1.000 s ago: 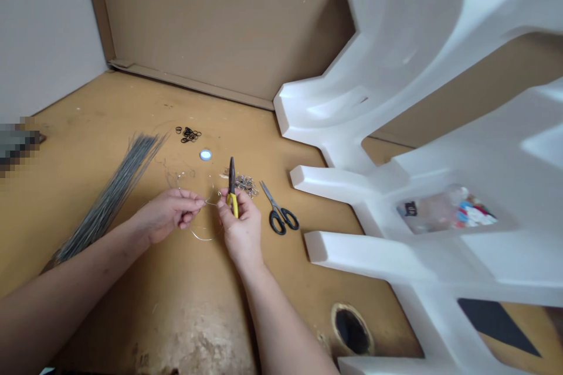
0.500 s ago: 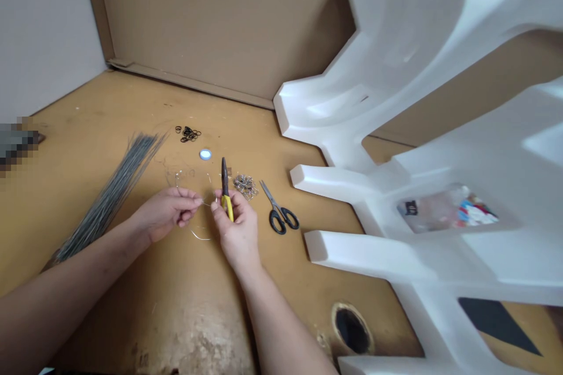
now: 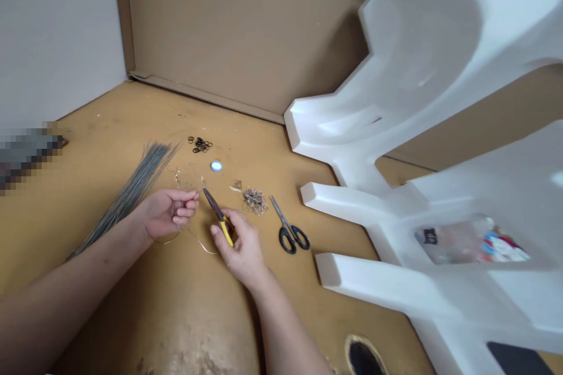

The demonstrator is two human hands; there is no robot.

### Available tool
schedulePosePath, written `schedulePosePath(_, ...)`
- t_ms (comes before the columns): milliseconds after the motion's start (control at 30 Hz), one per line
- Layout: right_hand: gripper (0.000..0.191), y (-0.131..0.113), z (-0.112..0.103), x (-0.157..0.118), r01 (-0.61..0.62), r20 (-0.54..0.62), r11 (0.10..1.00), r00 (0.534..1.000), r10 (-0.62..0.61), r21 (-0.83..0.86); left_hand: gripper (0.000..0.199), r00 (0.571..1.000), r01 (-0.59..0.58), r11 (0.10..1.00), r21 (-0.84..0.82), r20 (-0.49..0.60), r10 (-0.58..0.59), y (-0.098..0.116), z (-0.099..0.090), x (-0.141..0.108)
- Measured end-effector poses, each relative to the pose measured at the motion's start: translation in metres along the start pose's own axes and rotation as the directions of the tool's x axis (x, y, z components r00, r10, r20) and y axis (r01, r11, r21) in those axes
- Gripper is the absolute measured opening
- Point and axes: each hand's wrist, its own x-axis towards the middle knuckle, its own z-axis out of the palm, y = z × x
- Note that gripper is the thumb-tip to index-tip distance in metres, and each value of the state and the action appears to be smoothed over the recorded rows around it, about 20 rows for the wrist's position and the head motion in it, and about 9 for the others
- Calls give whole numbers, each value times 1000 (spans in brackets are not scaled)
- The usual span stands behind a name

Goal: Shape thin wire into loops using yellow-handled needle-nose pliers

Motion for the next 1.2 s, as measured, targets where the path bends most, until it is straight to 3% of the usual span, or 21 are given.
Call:
schedulePosePath(333, 16, -6, 4, -1, 63, 6, 997, 998, -62, -45, 18, 988, 87, 996, -31, 130, -83, 3, -6, 1)
schedulePosePath(667, 10, -5, 12, -3, 86, -16, 994, 996, -87, -65, 30, 999, 16, 997, -77, 41, -13, 1, 4, -5)
schedulePosePath(1200, 14, -4, 13, -6, 198, 13, 949, 979, -201, -247, 27, 995, 61, 996, -67, 78, -56, 2, 2, -4)
